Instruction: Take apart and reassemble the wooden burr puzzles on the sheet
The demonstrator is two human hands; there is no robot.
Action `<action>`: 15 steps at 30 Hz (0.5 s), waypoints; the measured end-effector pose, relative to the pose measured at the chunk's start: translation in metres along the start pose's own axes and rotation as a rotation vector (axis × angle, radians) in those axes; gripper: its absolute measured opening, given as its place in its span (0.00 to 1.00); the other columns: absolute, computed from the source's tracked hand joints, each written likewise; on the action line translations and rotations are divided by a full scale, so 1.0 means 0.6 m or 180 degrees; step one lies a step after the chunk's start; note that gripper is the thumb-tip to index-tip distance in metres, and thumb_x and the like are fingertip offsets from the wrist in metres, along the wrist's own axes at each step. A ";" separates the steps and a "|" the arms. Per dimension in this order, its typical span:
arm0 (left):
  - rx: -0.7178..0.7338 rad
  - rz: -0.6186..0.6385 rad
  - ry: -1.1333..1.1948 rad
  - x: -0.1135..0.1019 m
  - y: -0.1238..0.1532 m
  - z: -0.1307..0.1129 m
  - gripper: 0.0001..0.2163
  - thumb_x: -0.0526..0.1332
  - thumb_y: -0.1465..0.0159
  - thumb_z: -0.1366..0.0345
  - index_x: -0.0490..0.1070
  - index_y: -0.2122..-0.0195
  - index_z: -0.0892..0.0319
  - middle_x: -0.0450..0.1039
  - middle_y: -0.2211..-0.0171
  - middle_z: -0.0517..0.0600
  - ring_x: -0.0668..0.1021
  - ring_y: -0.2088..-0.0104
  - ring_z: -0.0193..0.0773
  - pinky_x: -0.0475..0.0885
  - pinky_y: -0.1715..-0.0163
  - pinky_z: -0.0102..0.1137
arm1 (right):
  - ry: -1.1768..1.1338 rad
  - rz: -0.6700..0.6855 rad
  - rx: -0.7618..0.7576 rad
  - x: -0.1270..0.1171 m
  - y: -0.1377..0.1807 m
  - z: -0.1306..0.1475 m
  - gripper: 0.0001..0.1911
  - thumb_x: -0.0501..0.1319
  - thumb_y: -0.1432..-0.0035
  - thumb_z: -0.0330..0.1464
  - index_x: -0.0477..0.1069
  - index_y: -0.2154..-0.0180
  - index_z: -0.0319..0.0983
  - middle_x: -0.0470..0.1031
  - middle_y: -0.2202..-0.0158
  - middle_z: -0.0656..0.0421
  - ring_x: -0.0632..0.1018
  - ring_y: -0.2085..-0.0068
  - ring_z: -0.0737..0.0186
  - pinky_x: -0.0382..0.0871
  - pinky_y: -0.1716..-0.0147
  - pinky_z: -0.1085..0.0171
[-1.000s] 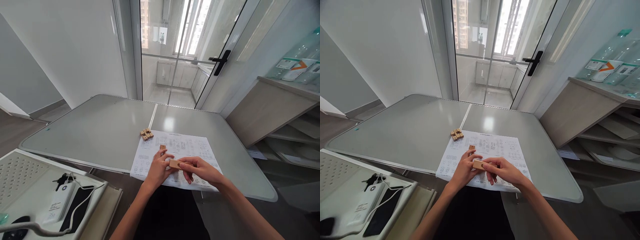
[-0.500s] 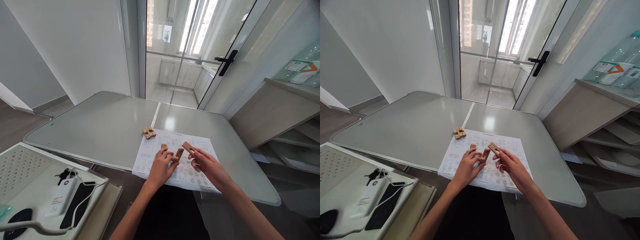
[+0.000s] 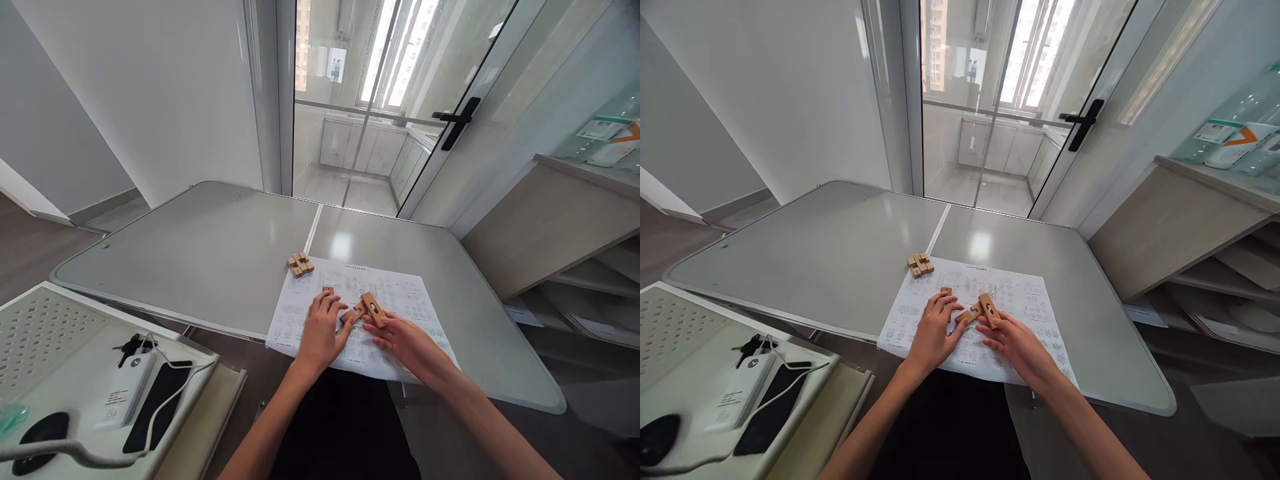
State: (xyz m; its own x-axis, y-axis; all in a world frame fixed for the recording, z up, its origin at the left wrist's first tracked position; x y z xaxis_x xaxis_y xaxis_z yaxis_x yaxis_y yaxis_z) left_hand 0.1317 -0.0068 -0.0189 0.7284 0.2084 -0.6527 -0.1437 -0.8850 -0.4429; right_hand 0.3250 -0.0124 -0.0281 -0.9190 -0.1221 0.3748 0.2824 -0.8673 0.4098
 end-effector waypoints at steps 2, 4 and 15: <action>0.0022 0.0002 -0.0009 0.001 0.000 0.000 0.07 0.65 0.32 0.65 0.74 0.53 0.55 0.75 0.44 0.54 0.68 0.34 0.53 0.70 0.37 0.51 | -0.0007 0.0044 0.0086 0.000 0.002 -0.004 0.15 0.67 0.35 0.36 0.77 0.48 0.41 0.78 0.42 0.51 0.78 0.40 0.49 0.79 0.51 0.59; 0.0033 -0.0017 -0.0013 0.000 0.000 -0.001 0.05 0.65 0.32 0.65 0.75 0.55 0.55 0.75 0.45 0.54 0.68 0.34 0.53 0.71 0.37 0.51 | -0.0027 0.0048 0.0167 0.000 0.006 -0.007 0.16 0.66 0.35 0.35 0.76 0.46 0.42 0.78 0.42 0.50 0.79 0.41 0.49 0.80 0.51 0.59; 0.0094 0.0043 -0.0051 -0.002 0.003 -0.011 0.06 0.67 0.34 0.63 0.74 0.58 0.55 0.74 0.45 0.54 0.66 0.33 0.54 0.69 0.36 0.52 | 0.1024 0.0014 0.0361 0.004 0.047 0.000 0.32 0.66 0.34 0.42 0.58 0.34 0.43 0.81 0.50 0.51 0.84 0.53 0.52 0.79 0.54 0.55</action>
State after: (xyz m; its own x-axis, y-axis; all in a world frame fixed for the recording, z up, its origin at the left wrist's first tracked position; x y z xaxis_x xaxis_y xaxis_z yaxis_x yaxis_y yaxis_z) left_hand 0.1352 -0.0116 -0.0150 0.7156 0.2033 -0.6683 -0.1734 -0.8751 -0.4518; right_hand 0.3309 -0.0371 -0.0160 -0.9523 -0.2874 0.1027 0.2988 -0.8094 0.5055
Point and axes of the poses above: each hand's wrist, its own y-axis away from the middle knuckle, its own x-axis out of the palm, z = x × y, the point moved 5 cm from there along -y, towards the middle knuckle
